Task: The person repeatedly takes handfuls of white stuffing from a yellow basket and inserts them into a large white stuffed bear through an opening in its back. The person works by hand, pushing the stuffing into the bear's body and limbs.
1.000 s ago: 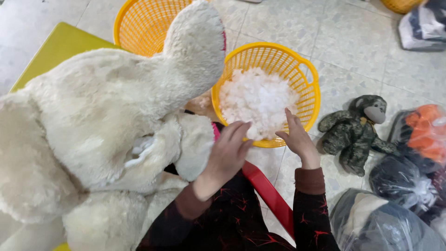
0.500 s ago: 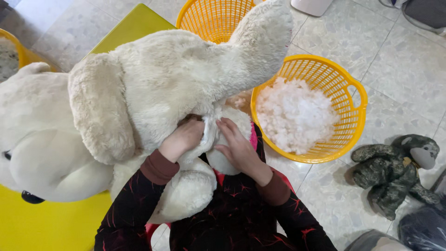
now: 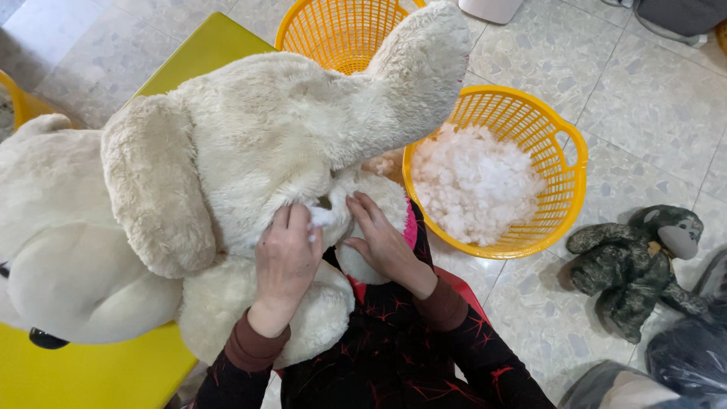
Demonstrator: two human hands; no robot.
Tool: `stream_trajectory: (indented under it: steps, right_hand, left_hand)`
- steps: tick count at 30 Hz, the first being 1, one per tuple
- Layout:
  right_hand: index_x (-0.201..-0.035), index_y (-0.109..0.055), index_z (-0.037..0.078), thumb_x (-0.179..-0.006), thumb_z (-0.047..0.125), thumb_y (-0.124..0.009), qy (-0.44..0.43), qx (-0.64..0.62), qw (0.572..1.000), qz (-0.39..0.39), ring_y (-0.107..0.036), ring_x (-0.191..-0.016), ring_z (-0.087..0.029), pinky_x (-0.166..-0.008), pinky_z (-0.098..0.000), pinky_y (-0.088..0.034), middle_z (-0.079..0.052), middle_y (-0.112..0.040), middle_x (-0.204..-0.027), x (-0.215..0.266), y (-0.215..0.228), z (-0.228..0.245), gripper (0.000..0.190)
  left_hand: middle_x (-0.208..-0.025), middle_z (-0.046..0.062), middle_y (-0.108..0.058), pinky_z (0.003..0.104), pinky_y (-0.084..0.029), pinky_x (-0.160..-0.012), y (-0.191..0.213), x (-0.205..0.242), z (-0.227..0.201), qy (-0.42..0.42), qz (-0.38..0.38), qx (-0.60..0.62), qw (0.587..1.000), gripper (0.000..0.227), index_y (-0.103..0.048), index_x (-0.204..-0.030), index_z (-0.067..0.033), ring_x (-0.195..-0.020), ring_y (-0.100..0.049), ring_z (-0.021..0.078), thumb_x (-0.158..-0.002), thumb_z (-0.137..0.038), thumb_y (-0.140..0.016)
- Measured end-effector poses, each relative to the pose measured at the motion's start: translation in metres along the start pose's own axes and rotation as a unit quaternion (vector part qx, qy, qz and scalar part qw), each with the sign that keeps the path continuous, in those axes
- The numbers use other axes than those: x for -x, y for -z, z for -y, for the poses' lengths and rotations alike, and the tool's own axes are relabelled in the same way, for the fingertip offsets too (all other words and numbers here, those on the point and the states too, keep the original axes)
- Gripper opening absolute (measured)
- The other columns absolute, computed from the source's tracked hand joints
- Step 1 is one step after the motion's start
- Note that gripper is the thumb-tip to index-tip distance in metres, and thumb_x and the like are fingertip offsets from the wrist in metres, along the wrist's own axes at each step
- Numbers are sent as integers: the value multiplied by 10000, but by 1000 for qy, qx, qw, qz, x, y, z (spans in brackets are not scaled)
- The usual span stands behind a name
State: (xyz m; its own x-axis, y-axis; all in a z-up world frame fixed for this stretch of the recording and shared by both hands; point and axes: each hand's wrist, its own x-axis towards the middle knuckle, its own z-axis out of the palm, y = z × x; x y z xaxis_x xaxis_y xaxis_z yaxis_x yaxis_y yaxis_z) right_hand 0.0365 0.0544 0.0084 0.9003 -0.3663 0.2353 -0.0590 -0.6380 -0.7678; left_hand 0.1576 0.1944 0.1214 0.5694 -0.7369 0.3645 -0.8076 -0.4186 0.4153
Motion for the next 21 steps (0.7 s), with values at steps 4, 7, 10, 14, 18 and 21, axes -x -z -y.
stream_trajectory:
  steps: [4, 7, 10, 14, 18, 21]
  right_hand:
    - [-1489, -441, 46, -904, 85, -742, 26, -20, 997, -70, -516, -1368, -420, -1089, -436, -494, -205, -429, -1536, 2, 9, 15, 658]
    - [-1459, -490, 62, -953, 60, -720, 9, -81, 992, -101, -588, -1330, -329, -1008, -374, -567, -174, -482, -1527, 5, 16, 23, 555]
    - [-1497, -459, 41, -946, 48, -690, -2, -194, 974, -118, -636, -1234, -223, -951, -327, -575, -157, -476, -1509, 8, 23, 28, 598]
    - [-1557, -345, 124, -961, 37, -621, 53, -433, 885, -164, -600, -1203, -139, -973, -266, -535, -104, -459, -1516, 19, 42, 33, 663]
    - [-1404, -529, 58, -936, -52, -664, -73, -279, 918, -272, -568, -924, -115, -770, -236, -483, -90, -576, -1243, 40, 68, 25, 499]
    - [-1273, -639, -27, -963, -108, -630, -82, -156, 928, -327, -604, -934, -130, -803, -240, -491, -94, -643, -1171, 57, 97, 11, 321]
  left_hand:
    - [-878, 153, -655, 397, -552, -622, 6, 10, 1, 30, -67, 52, 996, 208, -601, -987, -5, -718, -682, 300, -816, -5, -721]
    - [-913, 98, -721, 298, -534, -639, 5, 20, 5, 94, -126, 188, 970, 260, -656, -1064, -6, -730, -672, 173, -812, 41, -701]
    - [-1077, 69, -736, 227, -535, -802, -7, 25, 4, 134, -148, 408, 891, 184, -633, -1067, -6, -905, -660, 94, -901, 45, -692]
    - [-1030, 59, -714, 234, -536, -782, -43, 13, -21, 180, -80, 572, 796, 175, -639, -1079, 2, -885, -646, 101, -919, 20, -709]
    - [-1110, 37, -694, 234, -551, -875, -88, -1, -72, 135, -13, 659, 739, 239, -558, -1111, -33, -1006, -647, 87, -919, 20, -691]
    - [-1110, -26, -649, 227, -577, -809, -112, -10, -99, 119, 83, 721, 678, 421, -492, -1241, -109, -997, -654, 63, -876, -8, -676]
